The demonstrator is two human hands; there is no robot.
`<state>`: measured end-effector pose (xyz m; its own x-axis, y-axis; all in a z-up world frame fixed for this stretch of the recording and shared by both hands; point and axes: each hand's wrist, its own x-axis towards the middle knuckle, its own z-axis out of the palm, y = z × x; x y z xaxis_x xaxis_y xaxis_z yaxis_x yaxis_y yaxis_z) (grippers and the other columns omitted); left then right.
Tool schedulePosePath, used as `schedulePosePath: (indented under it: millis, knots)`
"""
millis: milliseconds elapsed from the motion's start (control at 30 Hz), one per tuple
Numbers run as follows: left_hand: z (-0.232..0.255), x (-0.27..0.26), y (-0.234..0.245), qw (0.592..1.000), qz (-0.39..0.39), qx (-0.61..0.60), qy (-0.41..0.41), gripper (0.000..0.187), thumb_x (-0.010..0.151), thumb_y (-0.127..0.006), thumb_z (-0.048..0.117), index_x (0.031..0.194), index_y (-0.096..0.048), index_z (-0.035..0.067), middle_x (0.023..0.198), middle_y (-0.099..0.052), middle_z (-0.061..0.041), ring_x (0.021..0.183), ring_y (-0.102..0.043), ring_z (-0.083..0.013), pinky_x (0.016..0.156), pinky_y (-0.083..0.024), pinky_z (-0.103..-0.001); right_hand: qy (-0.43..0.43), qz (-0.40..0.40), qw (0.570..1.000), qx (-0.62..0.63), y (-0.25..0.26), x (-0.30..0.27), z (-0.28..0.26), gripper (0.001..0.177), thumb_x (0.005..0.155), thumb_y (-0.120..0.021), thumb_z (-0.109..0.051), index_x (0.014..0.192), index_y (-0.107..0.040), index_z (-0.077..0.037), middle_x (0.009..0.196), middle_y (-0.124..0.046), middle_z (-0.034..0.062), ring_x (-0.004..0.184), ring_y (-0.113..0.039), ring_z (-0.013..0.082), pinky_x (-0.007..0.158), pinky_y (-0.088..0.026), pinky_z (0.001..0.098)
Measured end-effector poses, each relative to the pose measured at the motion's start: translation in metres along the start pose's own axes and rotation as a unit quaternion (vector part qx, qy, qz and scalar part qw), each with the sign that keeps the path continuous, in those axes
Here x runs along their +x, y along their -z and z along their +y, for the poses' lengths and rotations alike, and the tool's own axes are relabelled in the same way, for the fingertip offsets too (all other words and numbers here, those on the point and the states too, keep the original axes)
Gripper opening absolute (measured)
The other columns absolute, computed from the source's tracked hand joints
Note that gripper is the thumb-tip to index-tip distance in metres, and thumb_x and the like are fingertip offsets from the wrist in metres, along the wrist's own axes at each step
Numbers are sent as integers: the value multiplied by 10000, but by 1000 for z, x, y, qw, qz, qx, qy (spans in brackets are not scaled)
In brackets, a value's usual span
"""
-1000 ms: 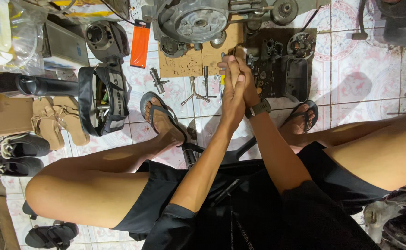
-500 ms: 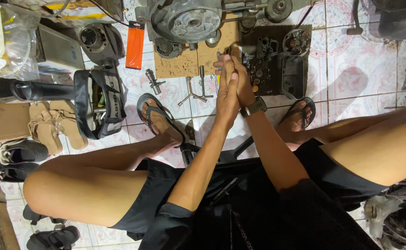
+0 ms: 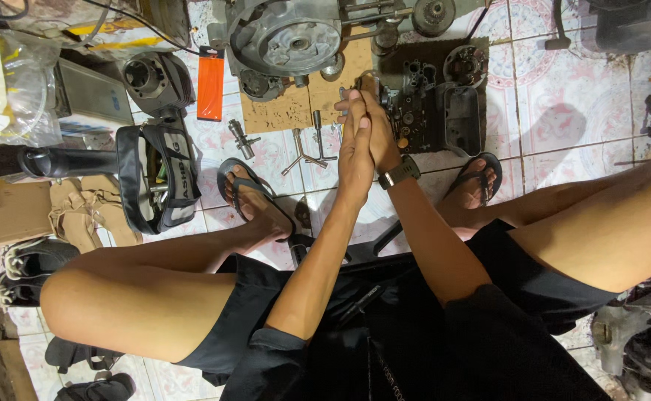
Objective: The person sits on a stool and uses a wrench to tighten bolts on a disassembled engine block resting on a wooden board. They manipulate the engine components and tools with both hands, occasionally adjusting their grip on the wrench.
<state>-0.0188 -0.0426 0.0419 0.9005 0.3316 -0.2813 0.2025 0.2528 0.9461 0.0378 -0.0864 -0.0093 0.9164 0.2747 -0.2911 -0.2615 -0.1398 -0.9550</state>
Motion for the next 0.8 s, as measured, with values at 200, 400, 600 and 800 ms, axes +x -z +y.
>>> schedulePosePath:
  millis: [200, 400, 600, 800]
  knots:
    - [2, -3, -3, 1000, -6, -10, -2, 566, 992, -404, 354, 1451, -300, 40, 1513, -284, -191, 1414, -250, -307, 1170, -186, -440, 27, 19, 999, 14, 0, 0, 10, 416, 967, -379, -387, 1188, -567, -90, 1082, -658, 141, 969, -661, 271, 852, -526, 388]
    - [-13, 2, -2, 999, -7, -39, 14, 558, 1003, -386, 360, 1455, -299, 44, 1510, -288, -178, 1409, -256, -301, 1159, -206, -449, 30, -7, 999, 15, 6, 0, 10, 442, 974, -355, -388, 1246, -517, -79, 1149, -605, 170, 1028, -604, 310, 913, -470, 428]
    - [-14, 8, -5, 947, 73, -296, 103, 674, 964, -372, 507, 1441, -335, 32, 1456, -340, -216, 1328, -361, -307, 1111, -283, -463, 23, -37, 998, -38, 7, -12, 2, 501, 993, -271, -393, 1330, -412, -51, 1269, -477, 232, 1156, -464, 380, 1000, -353, 485]
    - [-28, 18, 28, 901, -25, -395, 177, 897, 835, -375, 782, 1349, -468, 52, 1308, -513, -191, 1213, -488, -311, 1027, -366, -433, 19, -64, 993, -92, 8, -21, -7, 563, 1011, -186, -398, 1413, -308, -23, 1388, -350, 295, 1284, -323, 451, 1085, -236, 543]
